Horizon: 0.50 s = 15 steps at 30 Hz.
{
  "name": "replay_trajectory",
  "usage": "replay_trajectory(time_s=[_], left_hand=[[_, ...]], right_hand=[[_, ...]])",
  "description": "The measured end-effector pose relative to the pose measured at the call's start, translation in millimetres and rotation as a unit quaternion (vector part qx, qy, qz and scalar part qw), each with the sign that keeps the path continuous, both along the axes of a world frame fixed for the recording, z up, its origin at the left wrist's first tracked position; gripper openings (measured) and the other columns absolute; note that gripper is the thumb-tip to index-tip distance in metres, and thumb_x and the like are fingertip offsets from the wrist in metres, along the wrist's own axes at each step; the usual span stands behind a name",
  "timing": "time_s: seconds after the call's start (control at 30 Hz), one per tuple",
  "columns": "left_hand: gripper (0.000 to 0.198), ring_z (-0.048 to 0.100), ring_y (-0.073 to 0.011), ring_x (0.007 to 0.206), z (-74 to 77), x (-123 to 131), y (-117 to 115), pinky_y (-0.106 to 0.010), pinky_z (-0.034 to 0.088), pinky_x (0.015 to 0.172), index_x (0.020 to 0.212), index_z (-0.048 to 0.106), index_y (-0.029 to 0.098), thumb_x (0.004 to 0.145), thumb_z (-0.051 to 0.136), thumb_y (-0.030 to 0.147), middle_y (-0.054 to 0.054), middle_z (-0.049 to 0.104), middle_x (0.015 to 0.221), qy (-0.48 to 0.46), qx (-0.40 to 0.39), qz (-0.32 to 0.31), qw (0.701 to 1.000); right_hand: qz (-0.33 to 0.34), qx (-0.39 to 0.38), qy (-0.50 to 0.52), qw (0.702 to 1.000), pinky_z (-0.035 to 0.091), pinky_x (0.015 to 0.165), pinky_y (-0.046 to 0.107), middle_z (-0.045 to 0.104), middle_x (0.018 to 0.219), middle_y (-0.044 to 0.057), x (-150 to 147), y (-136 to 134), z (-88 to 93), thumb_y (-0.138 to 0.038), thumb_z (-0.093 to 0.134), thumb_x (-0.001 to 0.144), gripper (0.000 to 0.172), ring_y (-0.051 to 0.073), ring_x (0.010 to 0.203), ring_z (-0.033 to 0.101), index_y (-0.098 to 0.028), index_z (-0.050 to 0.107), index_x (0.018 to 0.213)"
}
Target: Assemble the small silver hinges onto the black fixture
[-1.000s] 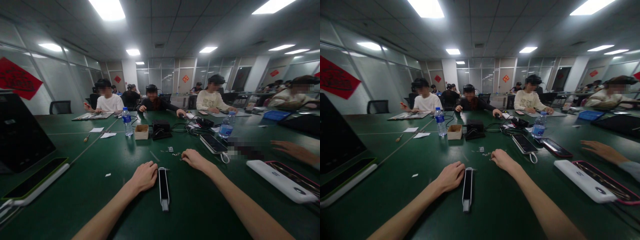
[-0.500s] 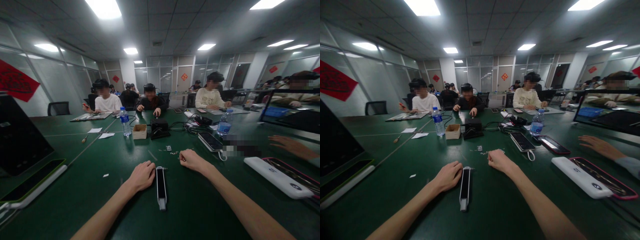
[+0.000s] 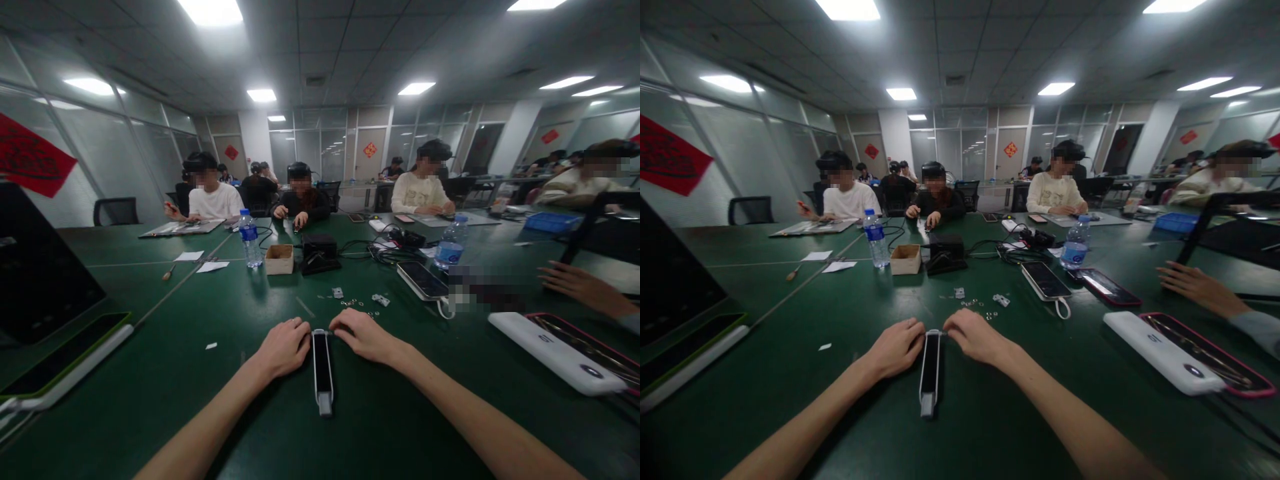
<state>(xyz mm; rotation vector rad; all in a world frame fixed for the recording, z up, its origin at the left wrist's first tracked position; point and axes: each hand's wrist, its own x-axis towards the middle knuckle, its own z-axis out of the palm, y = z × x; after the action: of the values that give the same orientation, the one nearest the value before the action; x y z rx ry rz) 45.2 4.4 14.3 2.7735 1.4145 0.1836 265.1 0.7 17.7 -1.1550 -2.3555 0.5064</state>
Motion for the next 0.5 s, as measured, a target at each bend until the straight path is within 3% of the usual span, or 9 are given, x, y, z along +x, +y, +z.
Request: replay_trajectory(time_s=[0.5], left_hand=[[0.021,0.056,-0.0185,0.077,1.8,0.1,-1.0,-0.030,0.043,0.070,0.088,0.054,0.020,0.092,0.034,0.025,-0.005,0.057,0.087,0.003,-0.002,-0.004,1.000]], right_hand=[[-0.016,-0.030,0.018,0.999,0.049,0.073,0.027,0.065,0.090,0.005,-0.3,2.1,-4.7,-0.018,0.059,0.082,0.014,0.015,0.080,0.059,-0.017,0.066,0.094]])
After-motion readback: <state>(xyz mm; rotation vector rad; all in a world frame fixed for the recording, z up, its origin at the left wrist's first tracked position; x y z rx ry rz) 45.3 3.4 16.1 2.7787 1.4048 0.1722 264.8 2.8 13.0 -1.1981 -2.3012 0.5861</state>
